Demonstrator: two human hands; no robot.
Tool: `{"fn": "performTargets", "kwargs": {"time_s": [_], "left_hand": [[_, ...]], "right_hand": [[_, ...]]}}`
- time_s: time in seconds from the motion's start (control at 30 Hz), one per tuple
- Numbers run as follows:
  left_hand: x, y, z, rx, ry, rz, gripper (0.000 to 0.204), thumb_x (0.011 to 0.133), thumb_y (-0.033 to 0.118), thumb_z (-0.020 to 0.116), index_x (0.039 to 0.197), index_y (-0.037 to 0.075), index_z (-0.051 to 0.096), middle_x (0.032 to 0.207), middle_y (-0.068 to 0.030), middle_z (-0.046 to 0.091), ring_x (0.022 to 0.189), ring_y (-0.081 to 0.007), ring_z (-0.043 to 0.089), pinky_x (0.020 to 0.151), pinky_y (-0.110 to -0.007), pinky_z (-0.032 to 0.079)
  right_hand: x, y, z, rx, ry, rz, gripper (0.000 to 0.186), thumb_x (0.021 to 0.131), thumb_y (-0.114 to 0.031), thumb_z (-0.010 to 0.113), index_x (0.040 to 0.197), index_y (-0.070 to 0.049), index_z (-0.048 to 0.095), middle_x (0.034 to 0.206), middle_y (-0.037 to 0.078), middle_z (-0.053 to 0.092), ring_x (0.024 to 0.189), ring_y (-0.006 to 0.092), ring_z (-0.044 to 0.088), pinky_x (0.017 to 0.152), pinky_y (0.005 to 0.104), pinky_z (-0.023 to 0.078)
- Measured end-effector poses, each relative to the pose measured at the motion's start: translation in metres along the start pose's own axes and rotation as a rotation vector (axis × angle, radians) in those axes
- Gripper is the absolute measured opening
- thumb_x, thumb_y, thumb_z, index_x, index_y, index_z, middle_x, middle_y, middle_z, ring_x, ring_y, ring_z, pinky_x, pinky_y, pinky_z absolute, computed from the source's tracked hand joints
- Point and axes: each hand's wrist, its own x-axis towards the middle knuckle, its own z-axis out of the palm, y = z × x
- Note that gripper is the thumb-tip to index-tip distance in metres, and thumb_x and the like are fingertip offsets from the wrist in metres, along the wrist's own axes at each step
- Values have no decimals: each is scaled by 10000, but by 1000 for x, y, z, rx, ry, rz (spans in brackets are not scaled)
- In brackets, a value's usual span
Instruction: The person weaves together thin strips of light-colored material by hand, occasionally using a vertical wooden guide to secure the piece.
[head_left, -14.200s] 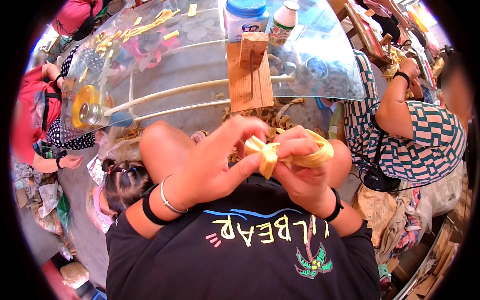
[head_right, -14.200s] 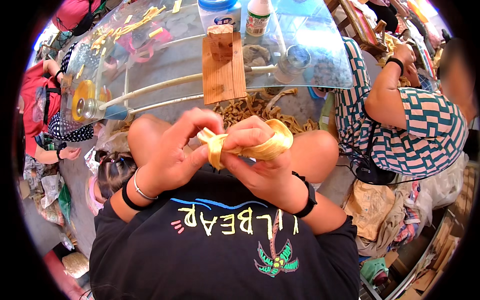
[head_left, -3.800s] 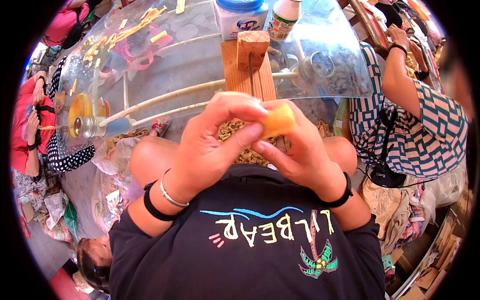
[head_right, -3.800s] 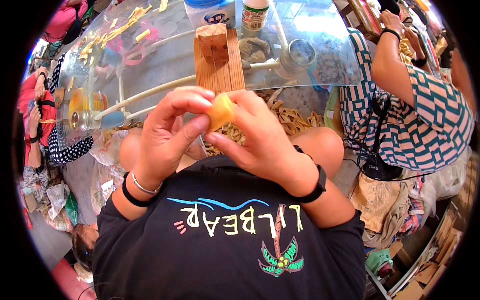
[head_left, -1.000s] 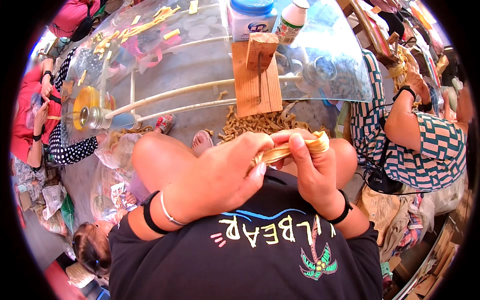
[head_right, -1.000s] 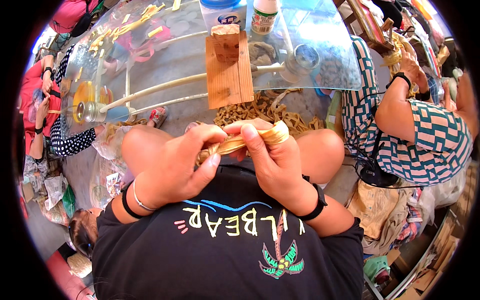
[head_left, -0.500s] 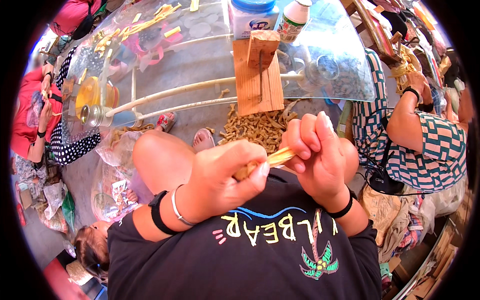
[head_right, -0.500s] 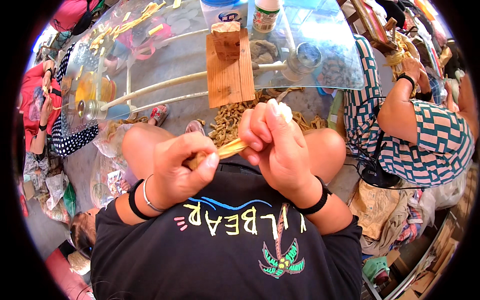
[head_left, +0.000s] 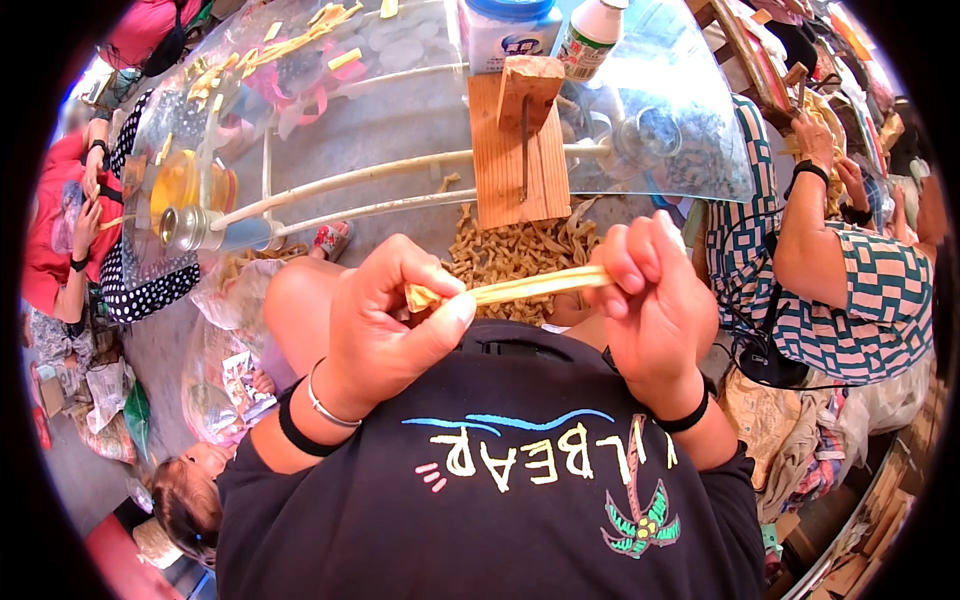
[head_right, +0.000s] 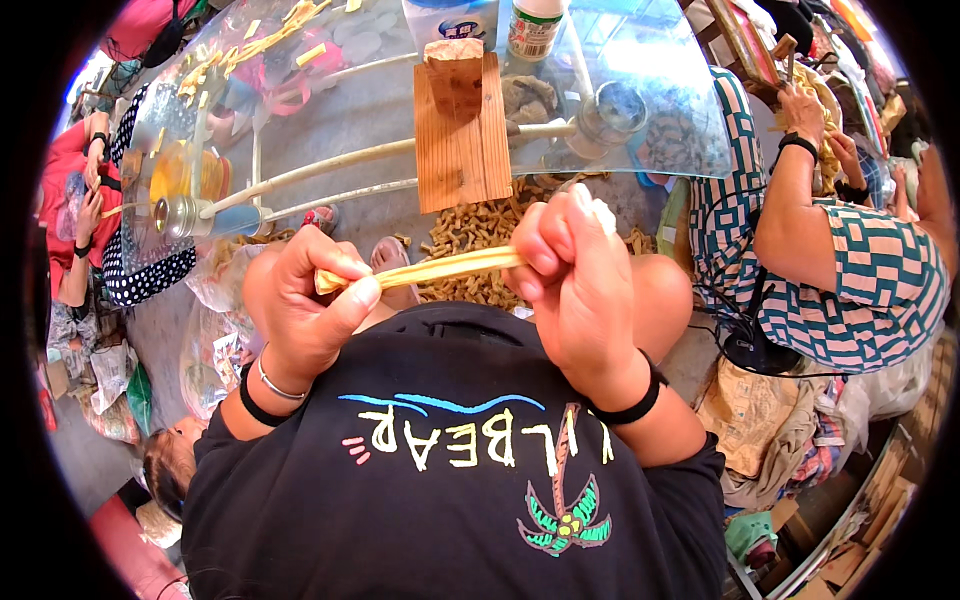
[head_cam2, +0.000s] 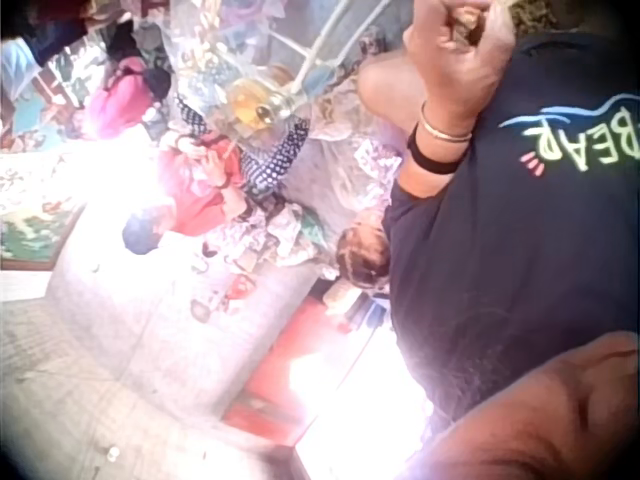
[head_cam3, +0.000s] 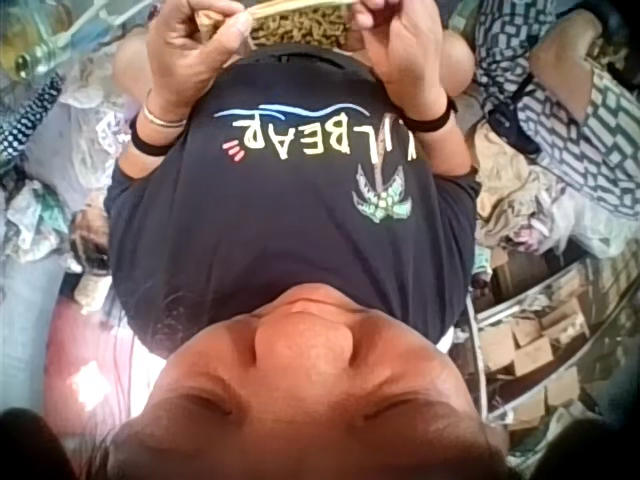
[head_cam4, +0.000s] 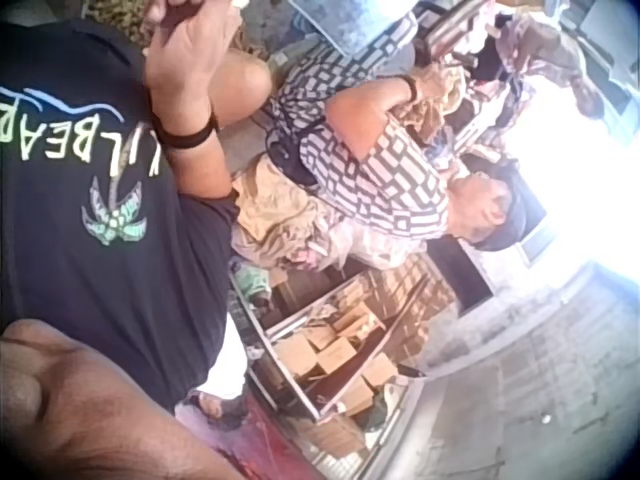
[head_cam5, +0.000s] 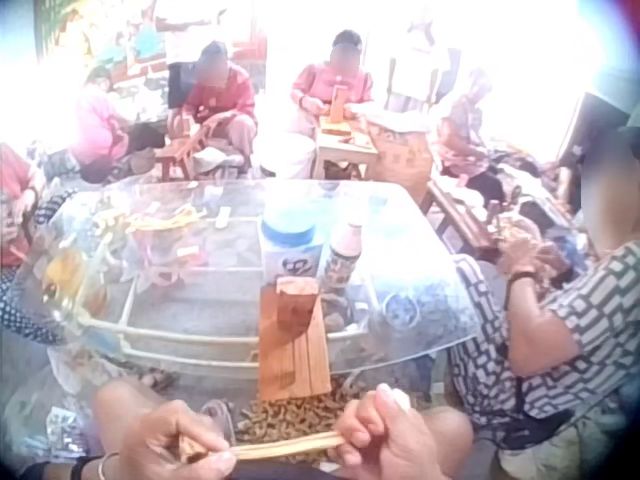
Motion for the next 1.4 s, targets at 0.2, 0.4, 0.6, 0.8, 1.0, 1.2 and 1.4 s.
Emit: {"fn": "performTargets", "kwargs": {"time_s": [0.2, 0.4, 0.6, 0.8, 1.0, 1.2, 1.4], "left_hand": [[21, 2, 18, -185, -73, 125, 308, 839, -73, 631, 1088, 53, 499, 924, -49, 622, 738, -50, 553, 711, -198, 452], [28, -14, 24, 130, -354, 67, 479, 832, -49, 661, 1239, 58, 433, 760, -11, 455, 673, -64, 467, 609, -242, 405], [51, -15, 18, 518, -110, 51, 191, 846, 46, 741, 980, 24, 606, 809, 4, 583, 614, -28, 488, 548, -178, 369], [81, -37, 4, 504, 2, 24, 124, 859, 99, 716, 903, 29, 623, 734, -103, 604, 641, -209, 590, 608, -305, 464], [103, -63, 4, 600, 19, 63, 160, 886, 105, 694, 911, -4, 580, 679, -31, 576, 635, -77, 520, 590, -272, 432], [87, -56, 10, 617, 93, -37, 133, 921, 95, 656, 936, 10, 554, 756, -39, 625, 662, -106, 574, 612, -279, 472], [34, -25, 4, 31, 155, -100, 114, 899, 50, 675, 970, 22, 591, 855, -68, 657, 837, -124, 631, 757, -281, 515]], "right_hand": [[10, 1, -27, -619, -474, 579, 522, 1071, -394, 356, 924, 14, 646, 813, 107, 686, 659, 168, 669, 603, 274, 534], [10, -9, -12, -856, -494, -163, 519, 758, -216, 864, 1127, -29, 552, 871, 30, 639, 742, 72, 612, 647, 211, 472], [44, 11, -15, -933, -268, -372, 144, 920, -102, 689, 1000, 2, 632, 866, 78, 646, 755, 93, 613, 678, 251, 510], [84, 24, -27, -751, -105, -387, 150, 955, -144, 665, 990, -7, 613, 775, -13, 578, 711, 34, 501, 620, 213, 428], [99, 31, -24, -1119, -70, -667, 130, 909, -98, 686, 976, -14, 612, 825, 80, 633, 693, 160, 617, 638, 270, 487], [85, 30, -24, -1080, -48, -654, 163, 853, -80, 717, 975, -18, 629, 843, 105, 629, 708, 248, 628, 650, 333, 506], [45, 13, -19, -1452, -295, -935, 367, 743, -181, 819, 1044, -60, 649, 1073, 107, 606, 985, 325, 572, 827, 407, 460]]}}
